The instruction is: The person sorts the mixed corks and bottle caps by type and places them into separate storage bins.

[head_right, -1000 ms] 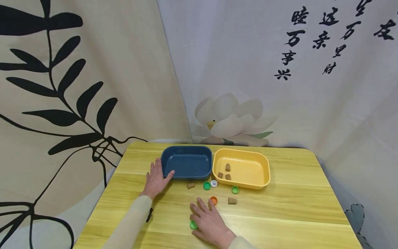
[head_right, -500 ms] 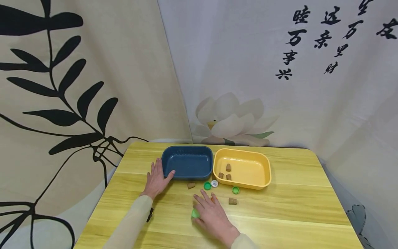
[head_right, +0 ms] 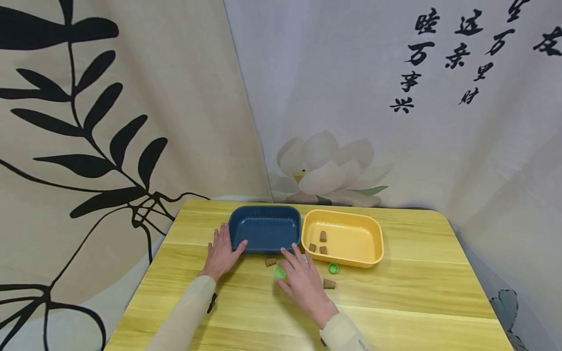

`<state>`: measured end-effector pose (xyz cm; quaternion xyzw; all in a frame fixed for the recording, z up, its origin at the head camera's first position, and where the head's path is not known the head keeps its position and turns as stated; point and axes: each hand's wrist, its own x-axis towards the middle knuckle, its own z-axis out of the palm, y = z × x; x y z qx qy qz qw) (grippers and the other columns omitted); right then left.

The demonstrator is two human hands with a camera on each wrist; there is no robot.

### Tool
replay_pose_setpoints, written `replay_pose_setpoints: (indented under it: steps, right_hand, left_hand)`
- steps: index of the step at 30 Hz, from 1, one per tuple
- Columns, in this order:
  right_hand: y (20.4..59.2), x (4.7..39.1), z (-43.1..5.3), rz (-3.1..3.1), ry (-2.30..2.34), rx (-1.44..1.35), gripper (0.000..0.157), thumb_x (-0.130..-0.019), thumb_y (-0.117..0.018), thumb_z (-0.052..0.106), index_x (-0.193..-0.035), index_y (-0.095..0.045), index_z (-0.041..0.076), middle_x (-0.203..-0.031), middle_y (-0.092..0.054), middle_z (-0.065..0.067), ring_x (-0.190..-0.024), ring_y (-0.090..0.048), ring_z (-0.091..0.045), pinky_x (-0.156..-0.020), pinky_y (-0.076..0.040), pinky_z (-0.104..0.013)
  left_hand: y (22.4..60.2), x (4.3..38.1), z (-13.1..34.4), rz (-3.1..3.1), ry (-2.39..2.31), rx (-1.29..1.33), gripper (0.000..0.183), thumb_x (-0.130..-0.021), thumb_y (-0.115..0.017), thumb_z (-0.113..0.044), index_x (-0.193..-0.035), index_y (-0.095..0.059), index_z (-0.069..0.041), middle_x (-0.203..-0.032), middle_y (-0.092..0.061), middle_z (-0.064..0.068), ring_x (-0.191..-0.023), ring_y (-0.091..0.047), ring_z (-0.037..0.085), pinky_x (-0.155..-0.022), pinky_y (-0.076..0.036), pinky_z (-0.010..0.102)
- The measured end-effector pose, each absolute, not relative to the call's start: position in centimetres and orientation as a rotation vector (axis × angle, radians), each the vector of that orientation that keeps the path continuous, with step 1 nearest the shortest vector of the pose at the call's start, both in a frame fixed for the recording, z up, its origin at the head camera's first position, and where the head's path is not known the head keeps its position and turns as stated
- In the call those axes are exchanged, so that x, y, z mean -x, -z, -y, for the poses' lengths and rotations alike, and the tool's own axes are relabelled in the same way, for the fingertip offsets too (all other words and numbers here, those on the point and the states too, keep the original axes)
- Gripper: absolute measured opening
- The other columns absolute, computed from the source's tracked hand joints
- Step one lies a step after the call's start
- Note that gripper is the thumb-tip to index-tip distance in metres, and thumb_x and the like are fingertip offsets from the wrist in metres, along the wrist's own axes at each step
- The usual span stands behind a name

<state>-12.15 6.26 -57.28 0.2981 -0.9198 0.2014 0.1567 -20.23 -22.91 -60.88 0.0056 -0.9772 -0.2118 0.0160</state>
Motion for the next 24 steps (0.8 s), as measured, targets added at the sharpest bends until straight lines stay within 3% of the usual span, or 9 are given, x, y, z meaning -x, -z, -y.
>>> replay_pose_setpoints:
  steps: [6, 18, 24]
  right_hand:
    - [56.3, 14.1, -5.6, 2.608, -0.599, -0.755, 0.041, -0.089, -0.083, 0.035, -0.121, -0.073, 0.011, -0.15, -0.056, -0.013, -0.146, -0.041, -0.042, -0.11, -0.037, -0.067]
    - [55.7, 17.8, -3.3, 2.676, -0.62, -0.605, 0.042, -0.093, -0.078, 0.041, -0.124, -0.073, 0.013, -0.153, -0.054, -0.012, -0.151, -0.034, -0.039, -0.116, -0.03, -0.066]
    - [56.0, 19.6, -2.1, 2.693, -0.576, -0.56, 0.042, -0.093, -0.078, 0.042, -0.123, -0.073, 0.012, -0.152, -0.054, -0.013, -0.148, -0.037, -0.041, -0.113, -0.034, -0.067]
  left_hand:
    - [61.0, 20.2, 22.8, 3.031, 0.664, -0.012, 0.104, -0.099, -0.051, -0.068, -0.164, -0.011, 0.003, -0.171, -0.011, 0.022, -0.155, -0.012, 0.047, -0.114, -0.02, 0.076]
    - [61.2, 20.3, 23.0, 3.038, 0.667, -0.022, 0.105, -0.099, -0.047, -0.071, -0.165, -0.008, 0.0, -0.172, -0.01, 0.019, -0.156, -0.011, 0.045, -0.116, -0.019, 0.074]
    - [61.2, 20.4, 22.9, 3.032, 0.636, -0.022, 0.103, -0.099, -0.05, -0.068, -0.165, -0.011, 0.001, -0.172, -0.011, 0.02, -0.156, -0.012, 0.045, -0.115, -0.021, 0.074]
